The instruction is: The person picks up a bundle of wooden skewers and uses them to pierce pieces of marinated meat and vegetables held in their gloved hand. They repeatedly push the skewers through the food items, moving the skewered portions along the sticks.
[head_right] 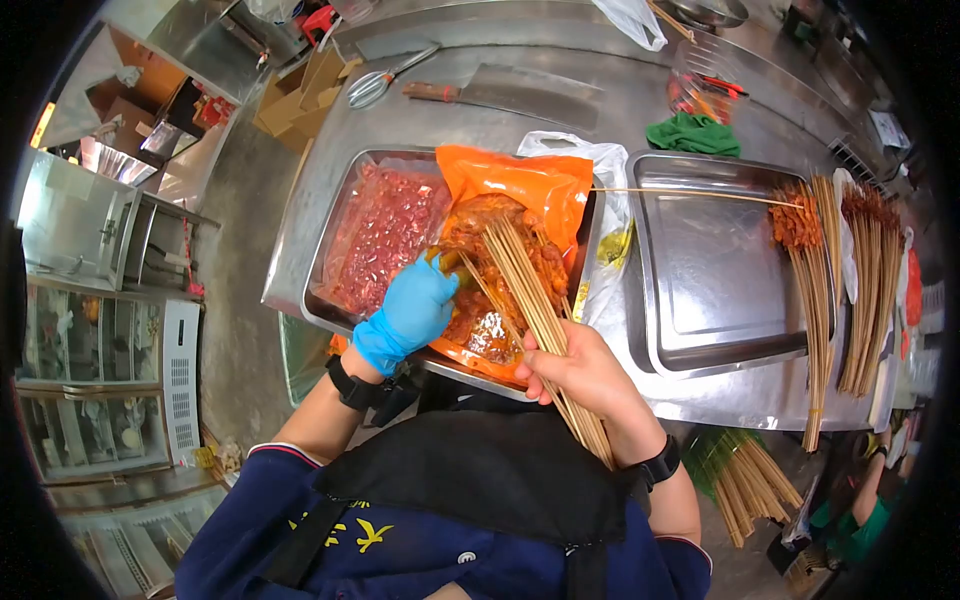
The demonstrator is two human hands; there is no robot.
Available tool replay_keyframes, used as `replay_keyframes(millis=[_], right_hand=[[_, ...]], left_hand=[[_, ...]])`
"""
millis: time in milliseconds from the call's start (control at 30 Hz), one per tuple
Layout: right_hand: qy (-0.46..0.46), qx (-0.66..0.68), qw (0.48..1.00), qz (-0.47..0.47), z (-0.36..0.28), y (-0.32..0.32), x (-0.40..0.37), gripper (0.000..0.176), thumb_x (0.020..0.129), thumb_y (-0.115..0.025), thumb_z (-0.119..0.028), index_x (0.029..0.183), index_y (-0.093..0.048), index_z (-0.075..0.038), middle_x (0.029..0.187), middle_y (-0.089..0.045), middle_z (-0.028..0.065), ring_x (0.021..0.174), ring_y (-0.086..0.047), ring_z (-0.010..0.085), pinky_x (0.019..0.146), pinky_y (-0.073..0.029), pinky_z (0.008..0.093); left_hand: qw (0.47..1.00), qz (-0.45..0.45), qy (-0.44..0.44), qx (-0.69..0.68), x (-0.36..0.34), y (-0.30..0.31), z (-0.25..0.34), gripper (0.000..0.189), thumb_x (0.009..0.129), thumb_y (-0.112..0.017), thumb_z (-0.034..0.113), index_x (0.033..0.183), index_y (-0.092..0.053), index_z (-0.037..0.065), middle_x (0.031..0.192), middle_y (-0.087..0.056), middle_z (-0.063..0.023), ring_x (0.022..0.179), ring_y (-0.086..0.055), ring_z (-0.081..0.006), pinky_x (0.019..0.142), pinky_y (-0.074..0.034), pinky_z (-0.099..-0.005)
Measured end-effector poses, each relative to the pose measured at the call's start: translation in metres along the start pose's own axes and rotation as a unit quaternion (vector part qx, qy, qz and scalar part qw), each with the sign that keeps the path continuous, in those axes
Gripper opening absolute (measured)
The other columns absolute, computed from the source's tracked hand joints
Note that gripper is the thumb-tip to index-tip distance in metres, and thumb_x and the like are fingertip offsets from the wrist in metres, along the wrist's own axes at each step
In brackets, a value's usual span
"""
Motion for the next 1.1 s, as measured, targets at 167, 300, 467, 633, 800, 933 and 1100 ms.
replay_keyframes(millis=[167, 300, 467, 633, 800, 933, 1100], right_hand=[[0.001, 0.007, 1.000, 0.001, 0.002, 0.000, 0.001, 0.012, 0.078, -0.053, -0.004, 0.088, -0.049, -0.002, 0.069, -0.058, 0.0088, 0.052, -0.056, 0.0116, 0.045, -0.045, 0.0221], [0.007, 0.007, 1.000, -0.001, 0.000, 0.000, 0.000, 0.012, 0.078, -0.053, -0.004, 0.088, -0.048, -0.002, 0.069, -0.058, 0.0090, 0.052, -0.055, 0.0116, 0.045, -0.045, 0.0216], [0.007, 0.005, 1.000, -0.003, -0.001, -0.001, 0.000, 0.011, 0.078, -0.053, -0.005, 0.087, -0.048, -0.001, 0.069, -0.058, 0.0090, 0.052, -0.055, 0.0115, 0.045, -0.045, 0.0214], [0.006, -0.001, 1.000, -0.004, -0.001, -0.001, 0.000, 0.011, 0.077, -0.053, -0.005, 0.087, -0.048, -0.002, 0.069, -0.058, 0.0089, 0.052, -0.055, 0.0113, 0.045, -0.045, 0.0215], [0.010, 0.000, 1.000, 0.001, 0.000, -0.001, -0.001, 0.011, 0.077, -0.053, -0.005, 0.087, -0.048, -0.002, 0.069, -0.058, 0.0088, 0.053, -0.055, 0.0113, 0.045, -0.045, 0.0216], [0.006, -0.009, 1.000, 0.002, 0.000, -0.001, 0.000, 0.012, 0.077, -0.053, -0.005, 0.087, -0.048, -0.002, 0.069, -0.058, 0.0088, 0.053, -0.055, 0.0113, 0.045, -0.045, 0.0217], [0.012, 0.001, 1.000, 0.000, 0.000, 0.000, 0.000, 0.012, 0.077, -0.053, -0.005, 0.088, -0.047, -0.002, 0.069, -0.058, 0.0090, 0.053, -0.055, 0.0114, 0.046, -0.045, 0.0219]], left_hand=[[0.993, -0.051, -0.028, 0.100, 0.000, -0.002, 0.001, 0.030, 0.064, -0.057, 0.004, 0.093, -0.057, 0.002, 0.100, -0.054, -0.0165, 0.089, -0.051, -0.0335, 0.069, -0.046, -0.0406], [0.987, -0.081, -0.024, 0.136, 0.004, 0.005, 0.002, 0.025, 0.065, -0.059, 0.007, 0.089, -0.057, 0.001, 0.095, -0.055, -0.0157, 0.087, -0.051, -0.0326, 0.066, -0.045, -0.0405], [0.997, 0.013, 0.062, 0.040, -0.009, 0.017, -0.016, 0.024, 0.066, -0.061, 0.006, 0.089, -0.054, 0.000, 0.087, -0.057, -0.0153, 0.080, -0.054, -0.0323, 0.066, -0.046, -0.0395], [0.968, -0.004, 0.157, -0.198, -0.010, 0.009, -0.044, 0.023, 0.072, -0.058, 0.003, 0.095, -0.054, -0.002, 0.083, -0.059, -0.0193, 0.078, -0.059, -0.0314, 0.070, -0.047, -0.0351], [0.968, -0.076, 0.212, -0.112, -0.008, 0.010, -0.043, 0.025, 0.072, -0.057, 0.006, 0.096, -0.057, -0.002, 0.086, -0.061, -0.0195, 0.082, -0.060, -0.0282, 0.072, -0.047, -0.0338], [0.932, -0.074, 0.269, -0.233, -0.001, -0.001, -0.054, 0.026, 0.070, -0.056, 0.005, 0.095, -0.058, -0.002, 0.085, -0.061, -0.0191, 0.080, -0.060, -0.0285, 0.071, -0.046, -0.0338], [0.956, -0.069, 0.197, -0.204, 0.003, 0.007, -0.039, 0.022, 0.066, -0.055, 0.003, 0.088, -0.059, 0.002, 0.084, -0.059, -0.0192, 0.079, -0.057, -0.0355, 0.071, -0.045, -0.0392]])
Point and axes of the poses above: each hand's wrist, its own x-axis towards the middle knuckle, its own y-axis out of the back of the hand, z = x × y, the point moved 3 cm from there along x, towards the middle knuckle
